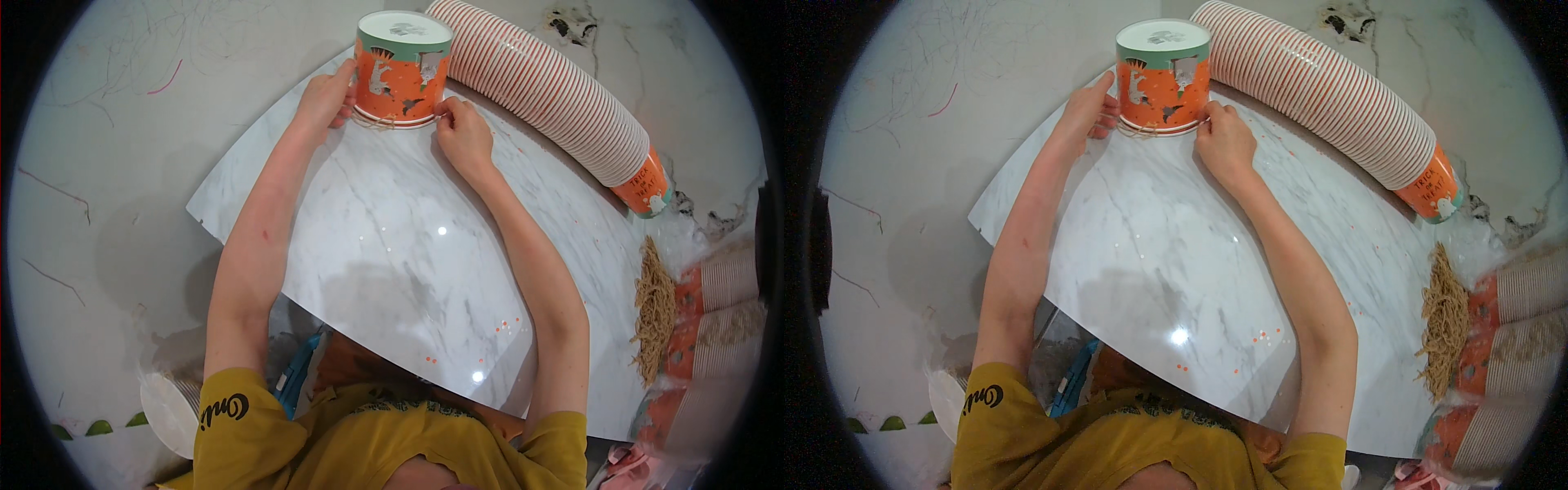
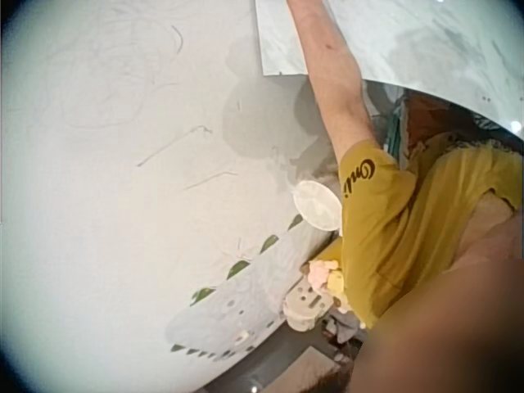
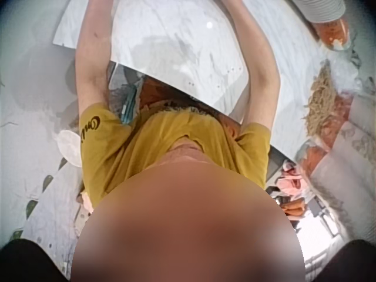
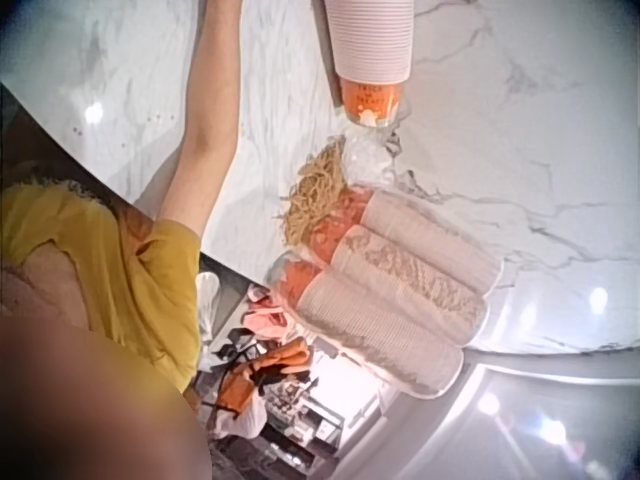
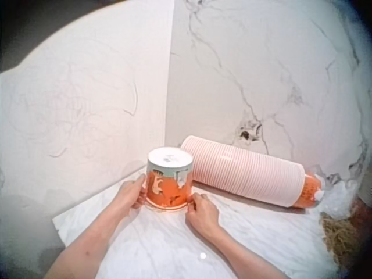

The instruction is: Assembling paper cups by attaching string handles through pre-punched holes.

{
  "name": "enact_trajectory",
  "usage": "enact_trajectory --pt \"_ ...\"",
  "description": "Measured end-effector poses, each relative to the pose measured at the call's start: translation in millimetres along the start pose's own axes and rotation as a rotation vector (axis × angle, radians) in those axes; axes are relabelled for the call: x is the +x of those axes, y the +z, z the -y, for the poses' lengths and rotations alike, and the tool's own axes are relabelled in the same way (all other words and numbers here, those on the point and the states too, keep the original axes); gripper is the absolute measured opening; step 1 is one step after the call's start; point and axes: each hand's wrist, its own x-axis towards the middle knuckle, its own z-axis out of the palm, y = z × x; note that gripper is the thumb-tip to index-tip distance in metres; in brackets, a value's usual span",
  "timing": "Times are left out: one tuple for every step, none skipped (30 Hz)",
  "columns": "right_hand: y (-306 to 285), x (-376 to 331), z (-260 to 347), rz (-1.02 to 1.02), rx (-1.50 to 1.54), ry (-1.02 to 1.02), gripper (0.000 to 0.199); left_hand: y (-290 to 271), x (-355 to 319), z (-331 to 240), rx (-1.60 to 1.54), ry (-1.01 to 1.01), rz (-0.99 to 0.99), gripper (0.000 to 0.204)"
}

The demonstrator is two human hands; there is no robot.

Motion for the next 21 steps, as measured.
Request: enact_trajectory --pt "1.1 0.1 0.2 -0.004 0.006 0.003 0.017 0.8 -0.4 0.3 -0.010 0.000 -0.028 0.060" --pt "1.4 0.1 -3.0 -0.013 0.008 0.012 0.017 3.9 0.6 0.2 -0.020 0.003 -0.048 0.059" --pt "1.9 0.9 -5.8 -0.025 0.002 0.021 0.017 5.0 2.3 1.4 -0.019 0.010 -0.033 0.059" --pt "3.0 2.5 -8.0 -0.034 0.056 0.025 0.018 3.4 4.3 3.2 -0.071 0.014 -0.032 0.057" --pt "4.1 4.1 -11.0 -0.047 0.109 0.032 0.018 1.7 7.2 4.3 -0.123 0.018 -0.026 0.055" --pt "4.1 4.4 -12.0 -0.061 0.142 0.072 0.019 1.7 5.7 3.7 -0.123 0.056 -0.049 0.051" --pt "3.2 4.7 -13.7 -0.063 0.190 0.104 0.018 2.6 3.9 3.0 -0.112 0.090 -0.101 0.050" --pt "2.7 6.1 -11.6 -0.064 0.247 0.128 0.018 -1.2 0.9 1.6 -0.099 0.126 -0.162 0.050" --pt "-1.2 7.8 -14.9 -0.068 0.271 0.125 0.018 -4.1 1.8 0.4 -0.099 0.176 -0.168 0.049" --pt "-5.7 8.9 -18.9 -0.056 0.257 0.143 0.018 -4.1 3.9 -1.1 -0.100 0.225 -0.174 0.049" --pt "-10.1 8.8 -19.2 -0.036 0.250 0.159 0.019 -2.9 1.8 -5.6 -0.121 0.235 -0.209 0.043" --pt "-17.7 7.3 -22.5 -0.004 0.217 0.189 0.019 -0.5 -0.5 -9.0 -0.121 0.242 -0.192 0.043" --pt "-26.8 5.8 -27.1 -0.017 0.210 0.198 0.019 2.3 -3.0 -11.8 -0.174 0.312 -0.217 0.040" --pt "-35.4 1.4 -35.5 0.000 0.149 0.168 0.019 4.2 -7.1 -12.7 -0.229 0.376 -0.245 0.037" --pt "-44.5 -4.2 -44.3 0.019 0.087 0.137 0.018 5.5 -10.3 -14.3 -0.240 0.414 -0.264 0.032" --pt "-54.2 -12.5 -53.6 0.014 0.080 0.148 0.018 4.4 -12.7 -15.9 -0.246 0.438 -0.258 0.032" --pt "-66.4 -20.1 -62.4 -0.028 0.089 0.121 0.018 1.1 -16.9 -20.0 -0.253 0.467 -0.261 0.031" --pt "-80.9 -26.7 -78.5 -0.074 0.091 0.100 0.018 4.1 -20.6 -24.0 -0.272 0.491 -0.250 0.030" --pt "-97.0 -33.9 -95.4 -0.084 0.117 0.122 0.017 6.6 -23.3 -26.7 -0.279 0.493 -0.237 0.030" --pt "-115.4 -43.0 -114.3 -0.098 0.141 0.145 0.015 9.7 -26.3 -30.2 -0.278 0.511 -0.226 0.030" --pt "-131.8 -52.0 -118.1 -0.113 0.256 0.267 0.014 7.9 -29.5 -30.4 -0.268 0.525 -0.228 0.029"
